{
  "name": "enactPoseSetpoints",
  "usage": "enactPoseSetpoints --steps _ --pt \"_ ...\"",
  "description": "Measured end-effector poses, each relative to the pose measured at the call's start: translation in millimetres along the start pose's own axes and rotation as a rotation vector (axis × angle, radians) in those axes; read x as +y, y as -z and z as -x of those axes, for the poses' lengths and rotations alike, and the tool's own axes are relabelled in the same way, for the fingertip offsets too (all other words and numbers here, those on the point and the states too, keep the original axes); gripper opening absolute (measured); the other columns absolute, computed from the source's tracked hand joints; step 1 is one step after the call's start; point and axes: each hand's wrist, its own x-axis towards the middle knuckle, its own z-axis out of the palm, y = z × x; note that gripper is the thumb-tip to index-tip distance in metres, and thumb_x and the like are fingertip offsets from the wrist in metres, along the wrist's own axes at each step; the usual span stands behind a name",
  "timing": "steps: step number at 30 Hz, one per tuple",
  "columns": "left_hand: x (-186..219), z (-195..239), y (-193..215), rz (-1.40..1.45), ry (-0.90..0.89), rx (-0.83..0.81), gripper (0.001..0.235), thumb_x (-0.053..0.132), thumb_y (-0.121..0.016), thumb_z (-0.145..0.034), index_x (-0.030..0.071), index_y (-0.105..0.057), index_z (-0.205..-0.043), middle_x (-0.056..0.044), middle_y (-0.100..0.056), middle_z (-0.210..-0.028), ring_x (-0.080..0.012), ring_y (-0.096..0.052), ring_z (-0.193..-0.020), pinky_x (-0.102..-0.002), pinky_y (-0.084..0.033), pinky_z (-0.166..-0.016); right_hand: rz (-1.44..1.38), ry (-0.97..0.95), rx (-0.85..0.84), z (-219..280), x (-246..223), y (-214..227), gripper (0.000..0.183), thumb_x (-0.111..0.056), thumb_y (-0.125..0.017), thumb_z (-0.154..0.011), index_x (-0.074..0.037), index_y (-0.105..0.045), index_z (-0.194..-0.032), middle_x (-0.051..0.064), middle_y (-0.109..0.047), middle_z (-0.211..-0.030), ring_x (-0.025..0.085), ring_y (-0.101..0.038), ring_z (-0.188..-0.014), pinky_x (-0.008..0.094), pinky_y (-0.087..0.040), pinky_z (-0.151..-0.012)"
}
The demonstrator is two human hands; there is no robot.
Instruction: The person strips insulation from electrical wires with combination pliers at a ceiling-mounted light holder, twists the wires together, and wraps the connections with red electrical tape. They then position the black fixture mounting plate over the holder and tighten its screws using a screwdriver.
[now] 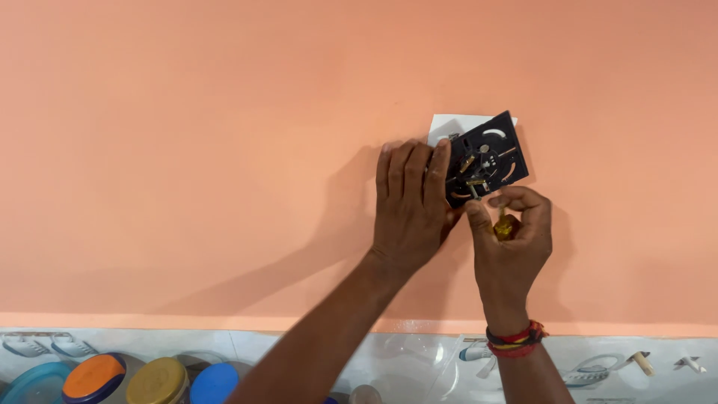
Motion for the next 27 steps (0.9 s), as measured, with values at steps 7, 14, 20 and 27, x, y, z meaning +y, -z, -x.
enactPoseSetpoints --steps 7,14,20,27 --pt "16.3 14.6 -32.6 -0.162 0.191 0.079 0.08 0.05 -0.07 -0.097 -0.003 -0.045 -0.15 -0.022 -0.048 -0.144 -0.0395 -0.042 -0.145 -0.065 -0.023 -0.128 -0.183 -0.078 0.064 -19.3 24.6 1.1 0.033 0.0 -0.071 -0.103 -0.001 -0.054 -0.131 0.003 -0.067 -0.108 0.002 -0.061 -0.088 0.017 -0.048 -0.071" --pt "22.9 21.3 -40.8 -0.185 0.264 0.144 0.09 0.063 -0.069 -0.094 -0.004 -0.045 -0.15 -0.02 -0.049 -0.144 -0.039 -0.041 -0.147 -0.068 -0.018 -0.125 -0.3 -0.233 -0.005 -46.9 25.2 11.1 0.026 -0.001 -0.071 -0.1 -0.003 -0.058 -0.123 -0.001 -0.065 -0.092 0.001 -0.047 -0.064 0.017 -0.034 -0.049" --pt "3.2 19.3 -23.4 -0.157 0.166 0.079 0.092 0.048 -0.082 -0.085 -0.003 -0.043 -0.151 -0.019 -0.045 -0.147 -0.0395 -0.037 -0.149 -0.067 -0.019 -0.123 -0.246 -0.154 -0.1 -64.5 32.1 13.3 0.028 0.0 -0.072 -0.1 -0.002 -0.059 -0.124 0.0 -0.065 -0.091 0.001 -0.051 -0.07 0.017 -0.04 -0.057" --pt "-28.5 -35.1 13.0 -0.218 -0.174 -0.213 0.114 0.042 -0.089 -0.073 0.012 -0.029 -0.164 -0.009 -0.029 -0.171 -0.0347 -0.024 -0.161 -0.062 -0.016 -0.133 -0.233 -0.131 -0.147 -67.9 37.0 22.6 0.029 0.001 -0.07 -0.101 0.0 -0.058 -0.127 0.001 -0.067 -0.094 0.001 -0.055 -0.076 0.017 -0.043 -0.063"
